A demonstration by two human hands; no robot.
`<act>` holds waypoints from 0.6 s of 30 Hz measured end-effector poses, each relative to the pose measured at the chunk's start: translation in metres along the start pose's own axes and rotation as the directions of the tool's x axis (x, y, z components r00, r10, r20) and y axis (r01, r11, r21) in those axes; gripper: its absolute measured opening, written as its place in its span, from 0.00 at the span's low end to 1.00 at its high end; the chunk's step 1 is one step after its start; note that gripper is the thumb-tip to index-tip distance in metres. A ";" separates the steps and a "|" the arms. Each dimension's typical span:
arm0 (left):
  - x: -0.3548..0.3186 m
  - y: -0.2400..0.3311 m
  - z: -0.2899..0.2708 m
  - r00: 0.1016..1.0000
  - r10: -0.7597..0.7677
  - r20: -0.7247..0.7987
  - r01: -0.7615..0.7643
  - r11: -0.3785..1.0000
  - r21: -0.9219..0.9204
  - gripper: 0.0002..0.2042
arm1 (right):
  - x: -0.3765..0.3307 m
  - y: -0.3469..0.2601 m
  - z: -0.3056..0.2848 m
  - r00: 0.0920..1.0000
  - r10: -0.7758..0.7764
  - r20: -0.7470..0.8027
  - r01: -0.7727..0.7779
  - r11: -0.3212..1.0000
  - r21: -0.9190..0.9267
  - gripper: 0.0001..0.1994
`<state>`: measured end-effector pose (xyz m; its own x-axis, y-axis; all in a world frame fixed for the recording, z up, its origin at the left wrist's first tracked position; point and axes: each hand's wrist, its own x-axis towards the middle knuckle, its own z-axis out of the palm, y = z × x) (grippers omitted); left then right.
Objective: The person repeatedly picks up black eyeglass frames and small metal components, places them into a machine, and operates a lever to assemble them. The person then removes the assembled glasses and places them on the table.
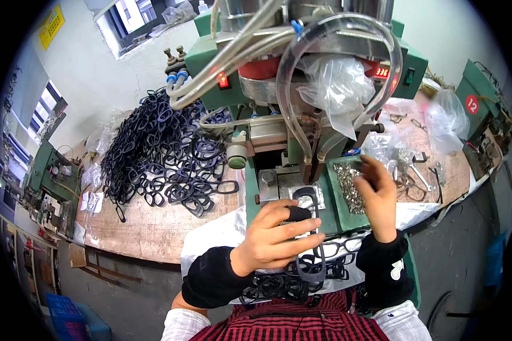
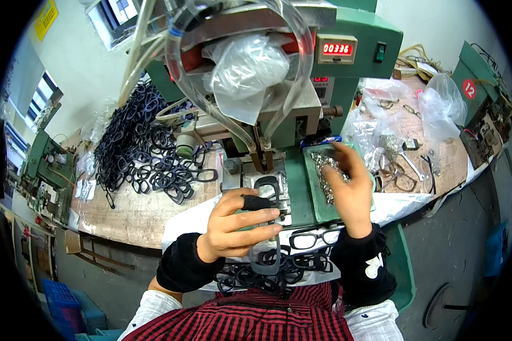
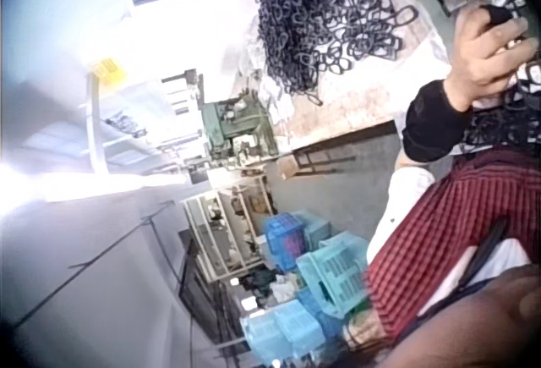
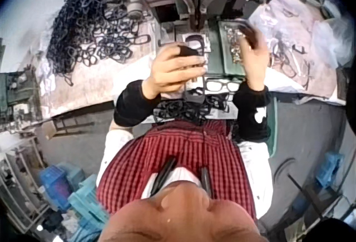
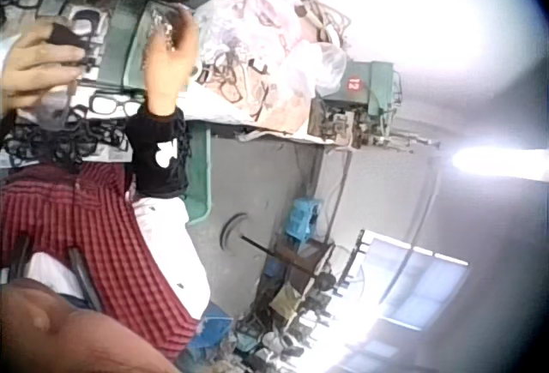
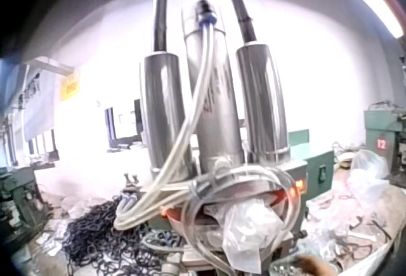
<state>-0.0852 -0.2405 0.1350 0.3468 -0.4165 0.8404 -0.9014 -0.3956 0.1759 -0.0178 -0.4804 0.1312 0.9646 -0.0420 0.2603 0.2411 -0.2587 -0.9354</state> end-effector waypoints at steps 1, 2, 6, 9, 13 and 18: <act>-0.003 -0.003 0.004 1.000 0.009 0.009 -0.010 1.000 0.017 0.16 | 0.003 0.017 -0.006 0.985 -0.093 -0.144 0.104 0.992 0.077 0.21; 0.000 -0.002 0.005 1.000 0.008 0.017 -0.009 0.999 0.034 0.16 | 0.006 0.038 -0.020 0.960 -0.129 -0.248 0.135 0.991 0.003 0.21; 0.000 -0.003 0.008 0.999 -0.019 0.028 0.018 0.999 0.038 0.16 | -0.023 0.081 -0.053 0.981 0.001 -0.196 -0.007 1.000 -0.026 0.18; -0.003 0.001 0.004 0.997 -0.063 0.045 0.063 0.998 0.000 0.17 | -0.056 0.055 -0.058 0.987 -0.160 -0.014 0.108 0.722 -0.683 0.19; -0.006 0.004 0.005 0.998 -0.066 0.009 0.066 0.998 0.007 0.15 | -0.045 0.063 -0.023 0.931 -0.366 -0.007 0.242 0.629 -0.739 0.17; -0.047 0.045 0.000 0.966 -0.255 -0.036 0.257 0.963 0.081 0.22 | -0.022 0.070 0.004 0.897 -0.439 -0.057 0.266 0.637 -0.723 0.07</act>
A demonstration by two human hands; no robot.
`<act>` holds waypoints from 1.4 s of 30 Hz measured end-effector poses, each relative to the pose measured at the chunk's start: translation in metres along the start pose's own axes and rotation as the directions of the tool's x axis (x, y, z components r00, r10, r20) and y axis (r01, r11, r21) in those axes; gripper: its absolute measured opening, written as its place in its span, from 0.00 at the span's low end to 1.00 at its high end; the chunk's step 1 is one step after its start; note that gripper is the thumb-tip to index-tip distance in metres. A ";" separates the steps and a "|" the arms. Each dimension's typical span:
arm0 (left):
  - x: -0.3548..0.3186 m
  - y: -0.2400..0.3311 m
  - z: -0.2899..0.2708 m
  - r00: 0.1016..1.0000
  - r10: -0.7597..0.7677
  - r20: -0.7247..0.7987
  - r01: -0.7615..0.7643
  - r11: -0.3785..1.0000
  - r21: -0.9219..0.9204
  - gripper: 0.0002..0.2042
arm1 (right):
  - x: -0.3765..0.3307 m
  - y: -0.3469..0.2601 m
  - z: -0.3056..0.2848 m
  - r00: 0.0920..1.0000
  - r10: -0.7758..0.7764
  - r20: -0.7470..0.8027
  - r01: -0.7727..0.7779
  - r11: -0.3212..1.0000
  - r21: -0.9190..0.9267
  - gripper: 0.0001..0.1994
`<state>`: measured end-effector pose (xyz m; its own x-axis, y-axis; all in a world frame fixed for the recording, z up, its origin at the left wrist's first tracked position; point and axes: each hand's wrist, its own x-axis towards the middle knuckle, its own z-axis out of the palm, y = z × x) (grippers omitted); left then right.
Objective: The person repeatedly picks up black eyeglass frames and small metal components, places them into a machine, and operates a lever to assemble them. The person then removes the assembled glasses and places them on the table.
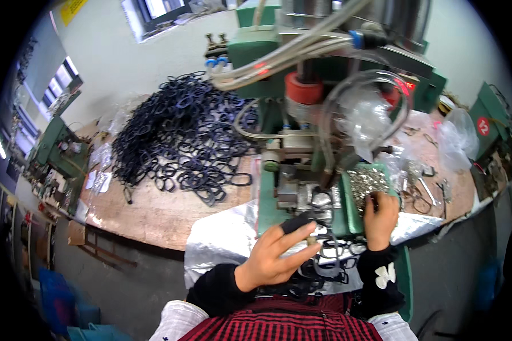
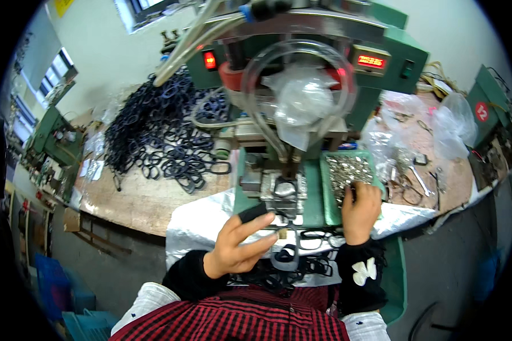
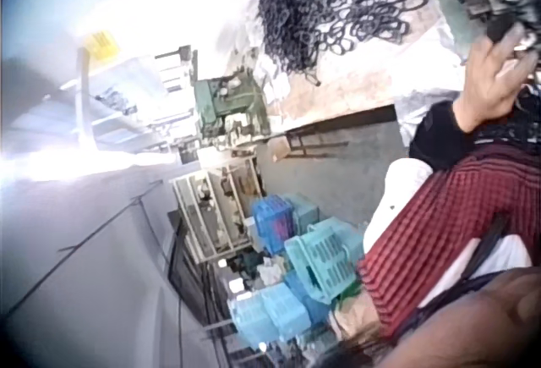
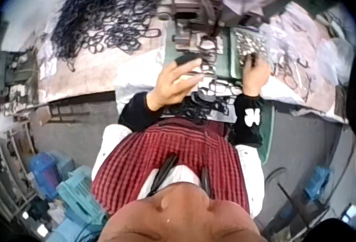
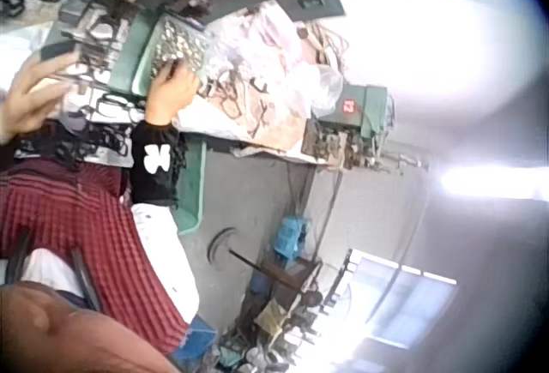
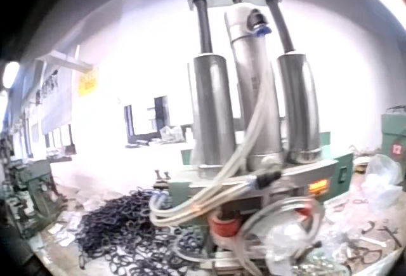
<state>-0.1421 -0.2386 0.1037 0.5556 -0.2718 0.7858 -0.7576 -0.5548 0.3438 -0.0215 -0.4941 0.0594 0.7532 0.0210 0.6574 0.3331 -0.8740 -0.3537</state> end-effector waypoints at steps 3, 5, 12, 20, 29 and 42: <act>-0.037 0.001 -0.049 0.973 -0.140 -0.182 0.195 0.921 0.337 0.18 | 0.008 -0.004 -0.007 0.999 -0.037 0.013 0.037 0.998 -0.041 0.05; -0.031 -0.012 -0.095 0.846 -0.227 -0.483 0.445 0.798 0.406 0.14 | 0.007 0.002 -0.004 0.999 -0.026 -0.020 0.026 1.000 -0.003 0.05; 0.011 -0.103 -0.157 0.948 -0.258 -0.184 0.312 0.647 0.696 0.06 | 0.019 0.002 -0.001 0.998 0.060 -0.012 -0.055 0.964 0.260 0.07; -0.065 -0.234 -0.065 0.795 -0.563 -0.225 0.457 0.312 0.833 0.08 | -0.010 0.022 -0.020 0.917 0.377 0.132 -0.385 0.746 0.543 0.08; 0.011 -0.145 -0.088 0.653 -0.623 -0.429 0.752 0.600 0.273 0.06 | 0.022 -0.049 -0.066 0.965 0.109 0.240 -0.236 0.762 0.603 0.09; 0.056 -0.047 -0.047 0.720 -0.442 -0.535 0.061 0.808 -0.586 0.05 | 0.041 -0.120 -0.026 0.846 0.217 0.487 -0.510 0.068 0.857 0.27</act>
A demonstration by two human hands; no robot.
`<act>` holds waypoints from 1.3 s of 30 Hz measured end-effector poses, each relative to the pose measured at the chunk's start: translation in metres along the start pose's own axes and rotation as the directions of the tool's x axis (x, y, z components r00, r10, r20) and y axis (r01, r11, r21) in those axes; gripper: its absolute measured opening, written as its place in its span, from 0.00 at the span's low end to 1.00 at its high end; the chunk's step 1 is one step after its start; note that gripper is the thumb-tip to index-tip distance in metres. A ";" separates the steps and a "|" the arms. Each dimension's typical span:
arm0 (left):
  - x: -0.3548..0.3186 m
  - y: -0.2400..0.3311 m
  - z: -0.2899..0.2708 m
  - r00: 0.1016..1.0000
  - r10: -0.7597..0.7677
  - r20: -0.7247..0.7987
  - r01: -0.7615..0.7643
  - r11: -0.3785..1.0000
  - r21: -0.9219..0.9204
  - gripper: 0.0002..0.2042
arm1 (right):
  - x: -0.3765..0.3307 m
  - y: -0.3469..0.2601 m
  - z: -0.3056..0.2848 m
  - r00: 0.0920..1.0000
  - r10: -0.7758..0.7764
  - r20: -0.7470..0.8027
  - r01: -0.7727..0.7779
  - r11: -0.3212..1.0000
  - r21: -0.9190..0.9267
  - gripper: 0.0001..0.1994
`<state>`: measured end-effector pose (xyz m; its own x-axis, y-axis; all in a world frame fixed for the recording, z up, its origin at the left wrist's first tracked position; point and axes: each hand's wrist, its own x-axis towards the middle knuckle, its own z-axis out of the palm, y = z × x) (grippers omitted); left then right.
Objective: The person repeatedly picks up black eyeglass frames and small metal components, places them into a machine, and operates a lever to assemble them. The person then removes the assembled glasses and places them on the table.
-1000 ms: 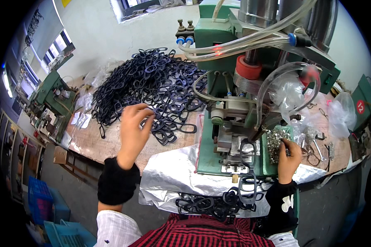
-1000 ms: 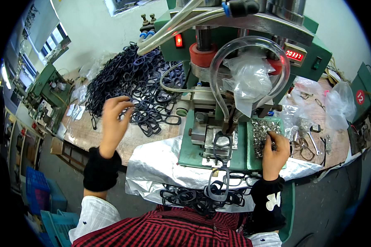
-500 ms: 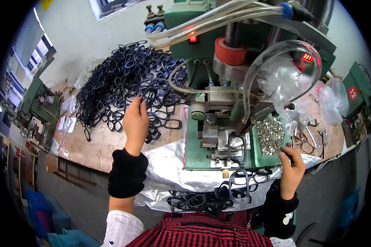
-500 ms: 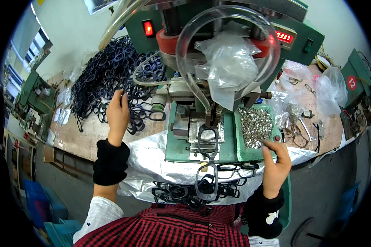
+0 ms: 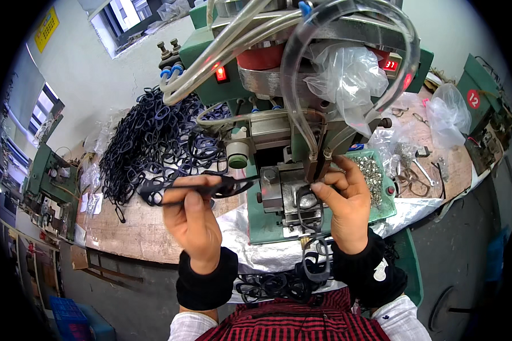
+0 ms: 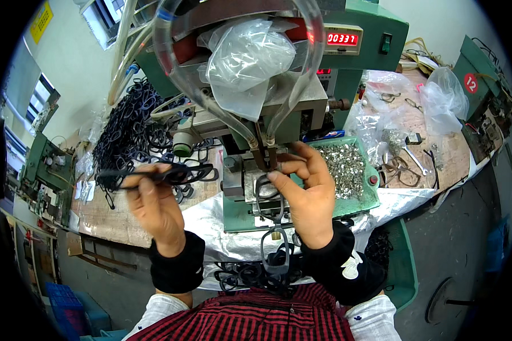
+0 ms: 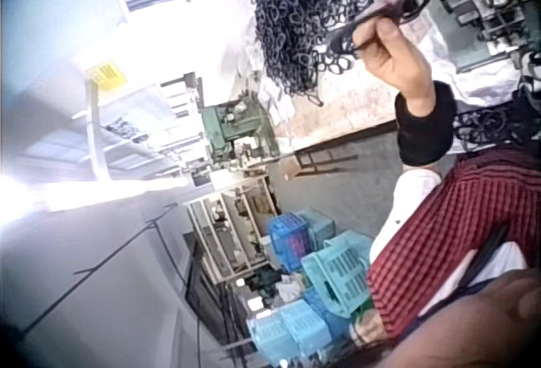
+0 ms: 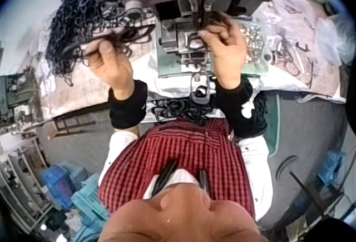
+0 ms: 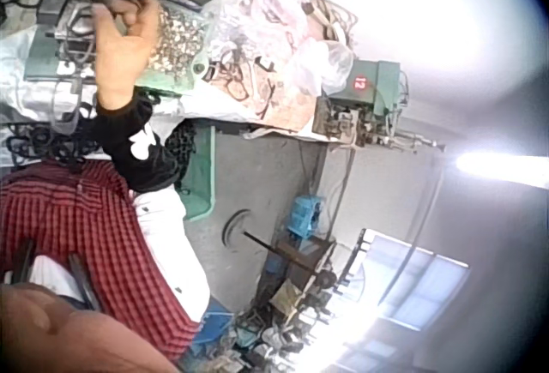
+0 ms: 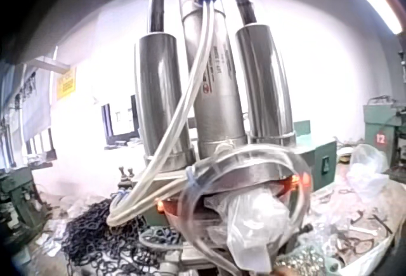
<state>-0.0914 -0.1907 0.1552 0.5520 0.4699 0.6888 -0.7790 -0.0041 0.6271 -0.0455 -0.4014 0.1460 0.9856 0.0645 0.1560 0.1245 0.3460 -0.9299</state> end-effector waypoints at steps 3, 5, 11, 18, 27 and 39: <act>0.024 0.019 0.039 0.938 0.197 0.284 -0.240 0.963 0.125 0.05 | -0.009 -0.008 0.009 0.997 0.075 -0.028 -0.070 0.987 0.145 0.27; 0.022 0.021 0.047 0.972 0.167 0.163 -0.185 0.978 0.101 0.06 | -0.016 -0.020 0.022 0.993 0.092 -0.077 -0.075 0.976 0.204 0.27; -0.015 0.005 0.028 0.643 0.237 0.728 -0.548 0.806 0.222 0.13 | -0.003 -0.026 -0.029 0.977 -0.115 0.179 0.184 0.880 -0.438 0.25; -0.037 -0.014 0.045 0.556 0.253 0.792 -0.604 0.778 0.175 0.15 | 0.015 0.021 -0.141 0.891 -0.347 -0.291 0.181 0.861 -0.474 0.24; -0.046 -0.020 0.041 0.626 0.220 0.748 -0.543 0.812 0.215 0.16 | -0.036 0.027 -0.134 0.926 -0.367 0.089 0.110 0.037 -0.993 0.15; -0.016 0.059 -0.073 0.963 0.237 0.126 -0.218 0.417 0.882 0.09 | 0.009 0.039 -0.116 0.829 -0.542 0.142 0.227 0.093 -0.970 0.06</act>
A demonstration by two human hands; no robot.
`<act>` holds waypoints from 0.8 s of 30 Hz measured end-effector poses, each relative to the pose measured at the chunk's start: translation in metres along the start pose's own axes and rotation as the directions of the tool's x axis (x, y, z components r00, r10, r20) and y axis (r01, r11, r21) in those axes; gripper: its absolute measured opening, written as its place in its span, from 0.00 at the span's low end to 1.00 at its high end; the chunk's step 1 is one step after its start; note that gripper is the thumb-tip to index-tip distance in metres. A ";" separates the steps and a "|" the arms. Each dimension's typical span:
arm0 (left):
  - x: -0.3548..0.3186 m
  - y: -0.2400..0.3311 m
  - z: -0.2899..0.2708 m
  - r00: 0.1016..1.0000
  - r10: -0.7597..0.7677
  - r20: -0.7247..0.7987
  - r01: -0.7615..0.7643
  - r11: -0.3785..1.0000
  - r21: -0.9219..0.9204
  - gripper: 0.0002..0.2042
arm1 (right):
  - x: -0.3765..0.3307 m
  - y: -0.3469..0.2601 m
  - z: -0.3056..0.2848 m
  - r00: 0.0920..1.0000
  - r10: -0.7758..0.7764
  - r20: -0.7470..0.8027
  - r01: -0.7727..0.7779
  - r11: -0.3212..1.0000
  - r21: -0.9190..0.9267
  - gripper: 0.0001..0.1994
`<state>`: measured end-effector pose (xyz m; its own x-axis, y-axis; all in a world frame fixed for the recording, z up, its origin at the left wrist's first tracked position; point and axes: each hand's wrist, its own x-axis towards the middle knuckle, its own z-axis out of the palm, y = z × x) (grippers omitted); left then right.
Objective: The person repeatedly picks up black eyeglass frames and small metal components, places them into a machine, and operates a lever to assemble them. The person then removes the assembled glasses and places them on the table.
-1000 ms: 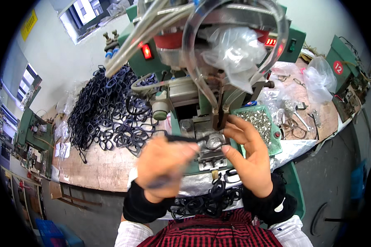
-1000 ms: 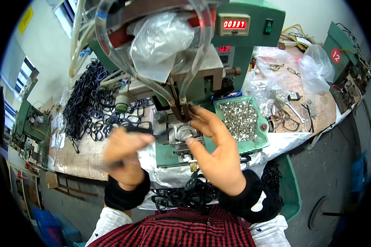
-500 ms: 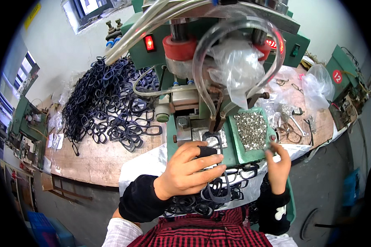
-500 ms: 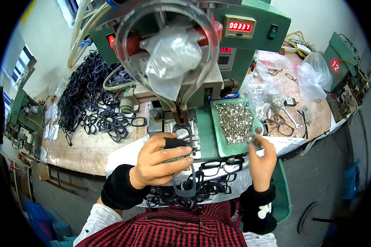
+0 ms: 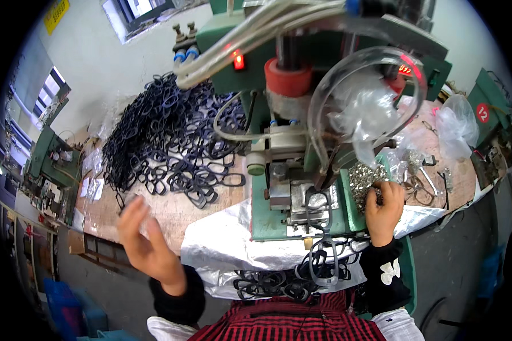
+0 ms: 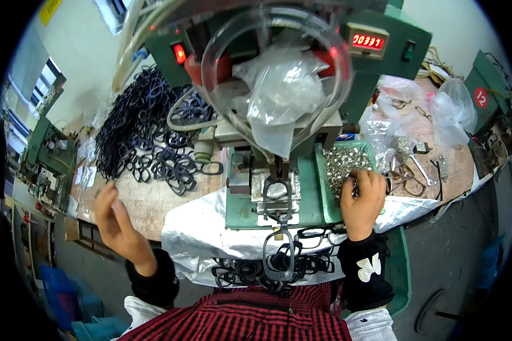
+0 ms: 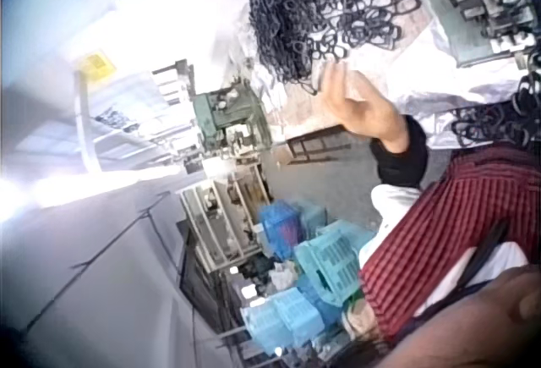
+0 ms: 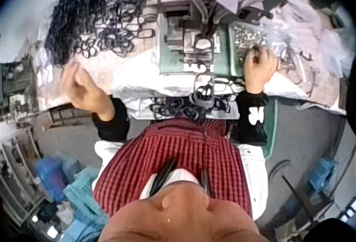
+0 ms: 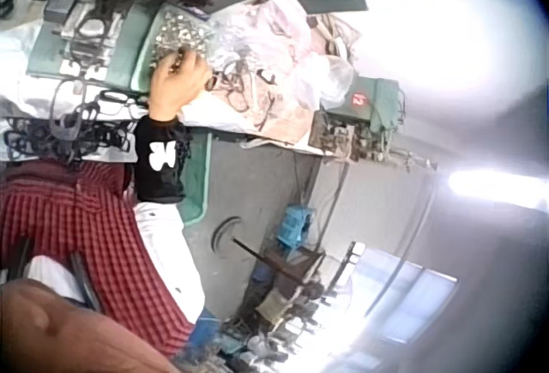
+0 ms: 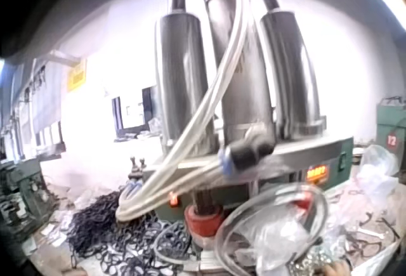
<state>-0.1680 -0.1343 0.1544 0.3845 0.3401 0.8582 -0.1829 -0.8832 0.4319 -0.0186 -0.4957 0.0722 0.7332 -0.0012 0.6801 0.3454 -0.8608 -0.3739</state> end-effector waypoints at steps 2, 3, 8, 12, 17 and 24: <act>0.029 -0.007 0.012 0.993 0.070 0.090 -0.087 0.977 0.195 0.06 | -0.002 0.008 0.006 0.996 -0.013 -0.086 0.020 0.996 0.087 0.06; 0.035 -0.016 0.025 0.982 0.074 0.174 -0.118 0.960 0.256 0.04 | -0.003 0.007 0.009 0.992 0.023 -0.123 -0.010 0.994 0.110 0.06; -0.018 -0.131 0.120 0.867 -0.339 0.364 -0.005 0.726 0.688 0.21 | -0.007 0.009 0.014 0.985 0.091 -0.143 -0.062 0.978 0.200 0.08; -0.061 -0.188 0.176 0.721 -0.538 0.436 0.089 0.696 0.713 0.19 | -0.010 0.022 0.022 0.980 0.083 -0.182 -0.034 0.965 0.258 0.09; -0.018 -0.056 0.127 0.572 -0.577 0.584 0.326 0.812 0.483 0.18 | -0.015 0.025 0.015 0.972 0.167 -0.167 -0.108 0.944 0.311 0.09; -0.019 -0.108 0.091 0.814 -0.390 0.430 0.406 0.912 0.059 0.11 | -0.010 0.005 0.001 0.959 0.252 -0.129 -0.161 0.861 0.483 0.05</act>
<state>-0.0737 -0.0747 0.0663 0.7734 0.4828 0.4108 0.0428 -0.6863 0.7261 -0.0237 -0.4993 0.0628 0.7144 -0.2837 0.6396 0.4625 -0.4945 -0.7359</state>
